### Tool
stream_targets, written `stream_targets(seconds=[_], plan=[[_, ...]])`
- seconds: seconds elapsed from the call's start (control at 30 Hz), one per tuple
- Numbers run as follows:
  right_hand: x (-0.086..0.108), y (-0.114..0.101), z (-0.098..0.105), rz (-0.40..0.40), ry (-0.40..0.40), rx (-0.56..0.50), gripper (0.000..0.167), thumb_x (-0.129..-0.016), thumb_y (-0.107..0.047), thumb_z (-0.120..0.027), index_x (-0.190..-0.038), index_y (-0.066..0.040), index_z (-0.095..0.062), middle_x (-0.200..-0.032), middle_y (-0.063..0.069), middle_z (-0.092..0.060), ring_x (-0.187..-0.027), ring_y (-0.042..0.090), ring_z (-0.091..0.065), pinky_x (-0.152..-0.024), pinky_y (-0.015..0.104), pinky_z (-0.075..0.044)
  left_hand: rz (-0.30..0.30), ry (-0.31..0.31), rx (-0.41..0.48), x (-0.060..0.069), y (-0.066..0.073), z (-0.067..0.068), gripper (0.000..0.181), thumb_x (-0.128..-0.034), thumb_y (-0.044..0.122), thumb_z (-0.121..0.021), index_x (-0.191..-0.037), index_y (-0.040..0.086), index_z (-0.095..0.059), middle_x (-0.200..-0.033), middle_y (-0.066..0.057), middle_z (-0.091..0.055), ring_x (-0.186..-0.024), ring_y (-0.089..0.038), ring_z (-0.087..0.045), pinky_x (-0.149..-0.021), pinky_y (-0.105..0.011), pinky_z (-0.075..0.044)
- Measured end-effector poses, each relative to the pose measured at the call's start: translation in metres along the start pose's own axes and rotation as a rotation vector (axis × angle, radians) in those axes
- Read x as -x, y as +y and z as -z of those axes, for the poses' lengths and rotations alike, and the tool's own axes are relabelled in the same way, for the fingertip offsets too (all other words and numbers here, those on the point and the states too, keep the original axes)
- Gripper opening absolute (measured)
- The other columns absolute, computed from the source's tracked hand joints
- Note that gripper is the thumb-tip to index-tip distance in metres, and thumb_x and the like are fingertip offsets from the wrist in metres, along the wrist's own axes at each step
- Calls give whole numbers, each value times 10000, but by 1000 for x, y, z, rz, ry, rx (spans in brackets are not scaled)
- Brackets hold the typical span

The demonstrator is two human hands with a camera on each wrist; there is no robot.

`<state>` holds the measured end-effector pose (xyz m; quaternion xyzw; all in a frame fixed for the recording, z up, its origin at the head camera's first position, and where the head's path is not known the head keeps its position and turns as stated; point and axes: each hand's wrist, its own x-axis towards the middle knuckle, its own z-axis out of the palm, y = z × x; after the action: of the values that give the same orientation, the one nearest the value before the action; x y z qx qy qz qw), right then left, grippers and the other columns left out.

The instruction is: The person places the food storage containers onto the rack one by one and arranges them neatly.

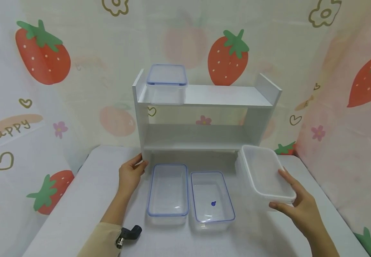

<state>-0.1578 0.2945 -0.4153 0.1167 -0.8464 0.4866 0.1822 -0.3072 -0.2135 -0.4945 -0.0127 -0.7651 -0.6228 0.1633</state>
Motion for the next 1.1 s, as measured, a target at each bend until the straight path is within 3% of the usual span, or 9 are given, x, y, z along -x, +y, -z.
stream_targets(seconds=[0.1, 0.37, 0.7, 0.9, 1.1], plan=[[-2, -3, 2, 5, 1, -8, 1000, -723, 107, -869, -1576, -146, -414, -1657, -40, -355, -1256, -55, -479, -940, 35, -461, 12, -4, -1, 2, 5, 0, 494, -981, 180, -721, -1419, 9, -572, -1441, -174, -589, -1194, -336, -672, -849, -223, -606], [-7, -11, 7, 24, 2, -14, 999, -714, 139, -858, -1572, -125, -418, -1620, -74, -399, -1218, -22, -510, -930, 45, -480, 46, -15, -12, 11, 33, 1, 453, -983, 80, -695, -1399, -46, -566, -1426, -211, -586, -1191, -369, -665, -858, -258, -613], [-15, -20, 14, 46, -6, -19, 1010, -708, 157, -852, -1573, -130, -416, -1541, -75, -466, -1144, 36, -548, -887, 65, -509, 18, 3, 3, 1, 1, 0, 494, -970, 219, -737, -1410, 44, -595, -1431, -148, -607, -1177, -327, -685, -833, -223, -616], [-20, -27, 18, 67, -6, -16, 1011, -705, 167, -847, -1571, -137, -422, -1553, -48, -455, -1119, 58, -560, -865, 71, -519, -3, 11, -12, 1, -2, -1, 494, -972, 211, -735, -1408, 27, -594, -1422, -161, -612, -1159, -321, -695, -816, -208, -616], [-25, -35, 22, 98, -4, -18, 1008, -688, 190, -842, -1560, -108, -434, -1565, -109, -455, -1111, 47, -572, -844, 80, -533, -7, 16, -18, 0, 0, -1, 480, -975, 194, -730, -1406, 30, -597, -1418, -157, -617, -1155, -321, -698, -810, -205, -617]])
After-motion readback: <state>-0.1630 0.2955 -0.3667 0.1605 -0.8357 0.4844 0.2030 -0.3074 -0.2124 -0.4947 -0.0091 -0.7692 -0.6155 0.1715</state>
